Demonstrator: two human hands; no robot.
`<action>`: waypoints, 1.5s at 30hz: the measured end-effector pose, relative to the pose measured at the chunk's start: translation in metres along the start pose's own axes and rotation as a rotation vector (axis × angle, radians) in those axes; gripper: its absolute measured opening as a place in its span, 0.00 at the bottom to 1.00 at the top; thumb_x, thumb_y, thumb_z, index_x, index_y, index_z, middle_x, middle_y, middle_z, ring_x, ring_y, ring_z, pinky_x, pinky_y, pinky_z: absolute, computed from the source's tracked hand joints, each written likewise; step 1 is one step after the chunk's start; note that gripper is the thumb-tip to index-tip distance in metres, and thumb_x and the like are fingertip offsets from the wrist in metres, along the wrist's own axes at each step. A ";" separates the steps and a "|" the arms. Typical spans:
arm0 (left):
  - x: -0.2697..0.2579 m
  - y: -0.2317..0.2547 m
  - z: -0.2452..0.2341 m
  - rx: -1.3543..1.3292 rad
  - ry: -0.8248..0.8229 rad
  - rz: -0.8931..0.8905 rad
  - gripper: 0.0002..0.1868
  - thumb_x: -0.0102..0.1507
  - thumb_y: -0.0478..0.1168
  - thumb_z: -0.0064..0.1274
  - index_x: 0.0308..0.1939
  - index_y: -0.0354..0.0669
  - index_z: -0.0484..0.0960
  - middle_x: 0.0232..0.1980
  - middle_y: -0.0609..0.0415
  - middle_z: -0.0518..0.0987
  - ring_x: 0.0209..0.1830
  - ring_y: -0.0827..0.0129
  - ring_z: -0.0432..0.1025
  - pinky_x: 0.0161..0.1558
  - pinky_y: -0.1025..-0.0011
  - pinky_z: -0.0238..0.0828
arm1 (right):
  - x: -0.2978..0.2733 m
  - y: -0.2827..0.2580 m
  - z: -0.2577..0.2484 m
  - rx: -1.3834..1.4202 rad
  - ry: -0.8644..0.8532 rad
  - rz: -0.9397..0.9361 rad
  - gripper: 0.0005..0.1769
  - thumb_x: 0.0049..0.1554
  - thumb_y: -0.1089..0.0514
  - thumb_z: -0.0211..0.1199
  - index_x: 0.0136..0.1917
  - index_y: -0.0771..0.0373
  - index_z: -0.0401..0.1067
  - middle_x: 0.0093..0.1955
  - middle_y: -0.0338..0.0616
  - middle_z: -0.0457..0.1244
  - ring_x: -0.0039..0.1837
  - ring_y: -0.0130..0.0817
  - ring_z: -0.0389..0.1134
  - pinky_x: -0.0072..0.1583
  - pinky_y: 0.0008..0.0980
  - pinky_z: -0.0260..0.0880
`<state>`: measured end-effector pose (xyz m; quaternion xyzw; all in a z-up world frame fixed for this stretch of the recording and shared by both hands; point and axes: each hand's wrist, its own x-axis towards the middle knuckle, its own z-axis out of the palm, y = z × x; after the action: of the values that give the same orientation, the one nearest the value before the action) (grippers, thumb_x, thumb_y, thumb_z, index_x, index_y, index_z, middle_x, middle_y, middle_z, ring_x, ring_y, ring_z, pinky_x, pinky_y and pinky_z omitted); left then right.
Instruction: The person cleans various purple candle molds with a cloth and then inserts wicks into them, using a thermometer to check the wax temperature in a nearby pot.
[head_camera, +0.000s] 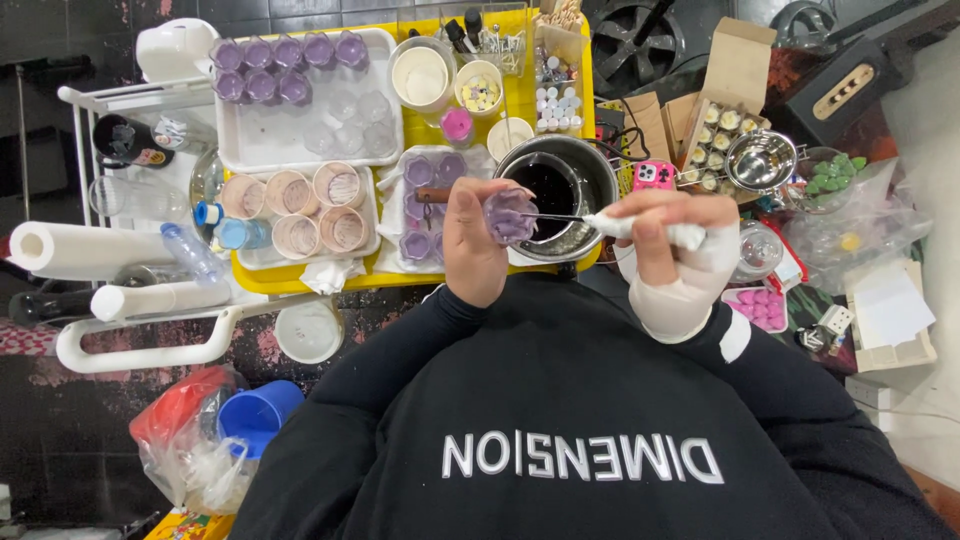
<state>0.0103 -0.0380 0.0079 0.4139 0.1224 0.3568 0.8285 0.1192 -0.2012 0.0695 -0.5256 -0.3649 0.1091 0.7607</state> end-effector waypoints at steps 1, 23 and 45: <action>0.001 -0.001 -0.001 -0.001 -0.002 -0.002 0.25 0.77 0.57 0.35 0.52 0.37 0.70 0.50 0.44 0.79 0.45 0.67 0.76 0.49 0.70 0.77 | 0.003 -0.003 -0.002 -0.001 0.002 0.000 0.11 0.74 0.60 0.59 0.59 0.62 0.57 0.53 0.56 0.68 0.45 0.27 0.68 0.51 0.23 0.69; 0.046 0.017 0.003 1.154 -0.278 0.252 0.13 0.71 0.46 0.54 0.45 0.38 0.77 0.40 0.47 0.78 0.41 0.55 0.75 0.43 0.64 0.72 | -0.015 0.079 -0.019 0.344 0.406 0.415 0.06 0.71 0.60 0.54 0.56 0.63 0.59 0.47 0.55 0.67 0.41 0.34 0.66 0.48 0.32 0.70; 0.076 0.027 0.007 1.374 -0.454 0.308 0.13 0.71 0.46 0.55 0.39 0.42 0.76 0.34 0.49 0.75 0.34 0.51 0.72 0.37 0.56 0.66 | -0.013 0.048 -0.028 -0.591 -0.136 0.157 0.07 0.61 0.68 0.67 0.49 0.61 0.71 0.55 0.45 0.71 0.55 0.36 0.73 0.56 0.32 0.73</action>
<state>0.0552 0.0210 0.0401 0.9155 0.0842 0.2176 0.3278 0.1386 -0.2084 0.0167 -0.7422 -0.3890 0.0913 0.5381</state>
